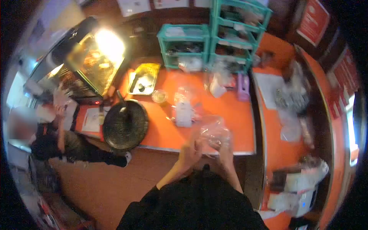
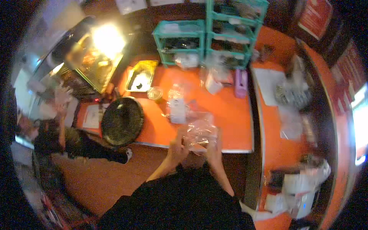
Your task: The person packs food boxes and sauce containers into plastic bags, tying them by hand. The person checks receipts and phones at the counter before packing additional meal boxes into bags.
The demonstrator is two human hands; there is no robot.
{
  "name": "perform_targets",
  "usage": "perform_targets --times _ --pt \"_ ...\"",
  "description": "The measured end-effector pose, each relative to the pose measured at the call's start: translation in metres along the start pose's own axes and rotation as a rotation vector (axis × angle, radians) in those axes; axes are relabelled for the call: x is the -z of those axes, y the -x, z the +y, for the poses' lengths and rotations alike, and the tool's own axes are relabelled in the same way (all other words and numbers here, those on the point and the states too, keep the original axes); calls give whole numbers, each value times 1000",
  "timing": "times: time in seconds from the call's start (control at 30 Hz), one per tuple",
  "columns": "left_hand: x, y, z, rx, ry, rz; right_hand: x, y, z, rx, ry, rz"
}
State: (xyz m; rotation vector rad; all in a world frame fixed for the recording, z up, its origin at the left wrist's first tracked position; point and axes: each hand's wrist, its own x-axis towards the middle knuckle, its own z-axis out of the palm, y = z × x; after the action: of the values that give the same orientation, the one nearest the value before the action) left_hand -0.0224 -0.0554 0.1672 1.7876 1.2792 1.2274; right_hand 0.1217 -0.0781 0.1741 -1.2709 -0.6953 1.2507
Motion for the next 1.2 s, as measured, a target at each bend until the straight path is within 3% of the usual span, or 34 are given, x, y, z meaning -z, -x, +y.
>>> perform_targets --times 0.07,0.1,0.13,0.2,0.27,0.3,0.33,0.4,0.43,0.47,0.5,0.57,0.6,0.67,0.7,0.77,0.93,1.0,1.03,1.1,1.17,1.2 --pt "4 0 2 -17 -170 -79 18 -11 17 51 182 -125" --pt "4 -2 1 -137 -177 28 24 -24 30 86 231 -208" --pt "2 -4 0 -254 -185 124 17 -15 15 -37 282 -163" --pt "5 -3 9 -195 -227 55 6 -13 7 -149 350 -169" --pt "0 0 14 -204 -234 112 4 -25 32 345 345 25" --pt "0 2 15 -225 -214 128 22 -41 45 349 340 -4" --pt "1 4 3 -63 -377 89 51 -66 58 459 287 -79" --pt "25 -3 -5 -97 -436 143 61 -77 52 567 243 -170" --pt "36 -6 -7 -146 -495 180 52 -71 32 735 399 -36" --pt "38 -4 2 30 -512 57 41 -64 11 902 553 106" --pt "40 -9 3 26 -514 70 22 -55 -7 913 548 98" --pt "40 -18 5 -161 -137 292 -13 -37 -34 707 373 140" --pt "39 -21 2 -165 -139 301 -12 -39 -31 714 370 132" --pt "36 -25 -5 -558 -327 168 -7 -42 -21 690 740 -104" --pt "35 -23 -5 -563 -332 172 -9 -42 -22 697 736 -106" --pt "29 -18 -5 -292 -206 115 -11 -43 -23 695 844 -27" --pt "59 -28 8 -153 -293 258 -23 -38 -39 675 1062 145" --pt "67 -40 24 -144 -260 314 -52 -29 -71 1130 753 445" --pt "72 -46 37 -187 -367 441 -48 -36 -67 1135 752 449" --pt "67 -48 36 -228 -466 570 -32 -53 -49 1032 597 220" --pt "45 -42 13 -433 -225 178 -49 -34 -48 1040 759 124" --pt "38 -39 29 -472 -202 267 -54 -26 -48 1038 923 23"
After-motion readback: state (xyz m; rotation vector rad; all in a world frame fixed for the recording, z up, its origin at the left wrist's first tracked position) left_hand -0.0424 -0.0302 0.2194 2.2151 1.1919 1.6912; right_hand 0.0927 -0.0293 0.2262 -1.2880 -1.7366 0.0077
